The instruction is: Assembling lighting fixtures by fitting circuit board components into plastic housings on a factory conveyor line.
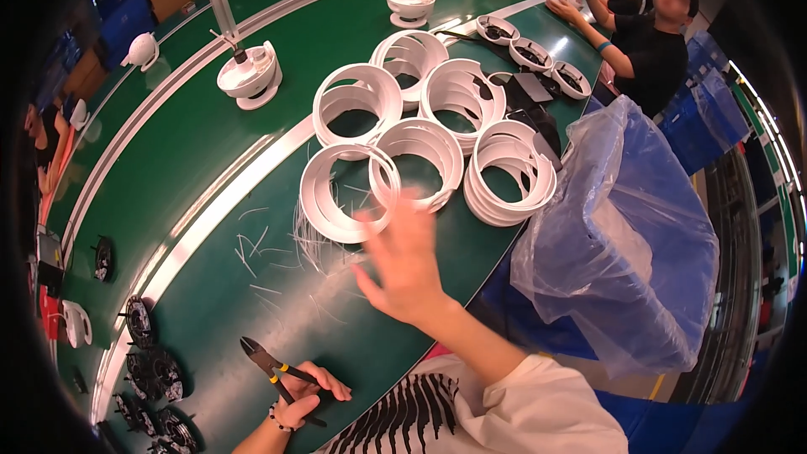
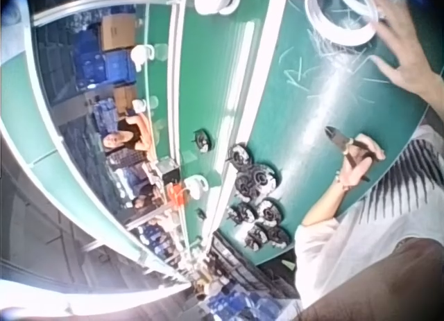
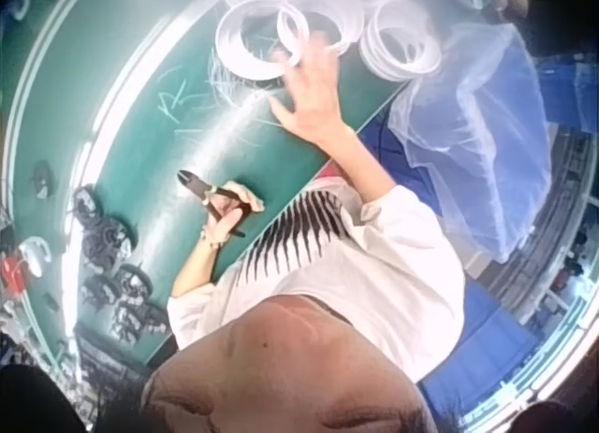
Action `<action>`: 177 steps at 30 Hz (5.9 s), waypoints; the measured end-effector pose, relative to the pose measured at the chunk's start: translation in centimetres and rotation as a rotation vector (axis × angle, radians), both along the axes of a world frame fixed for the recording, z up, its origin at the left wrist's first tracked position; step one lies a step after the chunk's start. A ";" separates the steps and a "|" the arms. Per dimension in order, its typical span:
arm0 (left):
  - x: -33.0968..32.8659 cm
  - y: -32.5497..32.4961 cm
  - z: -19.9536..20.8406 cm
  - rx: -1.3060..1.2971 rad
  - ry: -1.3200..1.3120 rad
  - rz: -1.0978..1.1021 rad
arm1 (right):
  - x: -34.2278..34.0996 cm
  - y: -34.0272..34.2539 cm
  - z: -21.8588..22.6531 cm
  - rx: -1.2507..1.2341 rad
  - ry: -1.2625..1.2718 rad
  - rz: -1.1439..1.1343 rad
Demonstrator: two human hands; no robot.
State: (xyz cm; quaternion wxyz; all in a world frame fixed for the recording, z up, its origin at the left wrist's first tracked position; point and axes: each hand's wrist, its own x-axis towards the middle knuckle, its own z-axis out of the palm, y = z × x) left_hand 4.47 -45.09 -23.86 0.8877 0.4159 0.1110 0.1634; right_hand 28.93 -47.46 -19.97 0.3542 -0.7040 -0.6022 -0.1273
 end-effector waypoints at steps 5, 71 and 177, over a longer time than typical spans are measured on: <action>0.0 0.0 -0.3 -0.019 0.004 -0.027 | 2.7 3.8 0.9 -0.364 -0.442 0.115; -2.5 0.2 -3.1 -0.047 -0.075 0.025 | 1.7 2.4 3.8 0.011 -0.068 0.195; -10.8 36.8 -0.8 -0.501 -0.179 1.395 | -12.5 -8.8 2.3 -0.660 2.133 0.417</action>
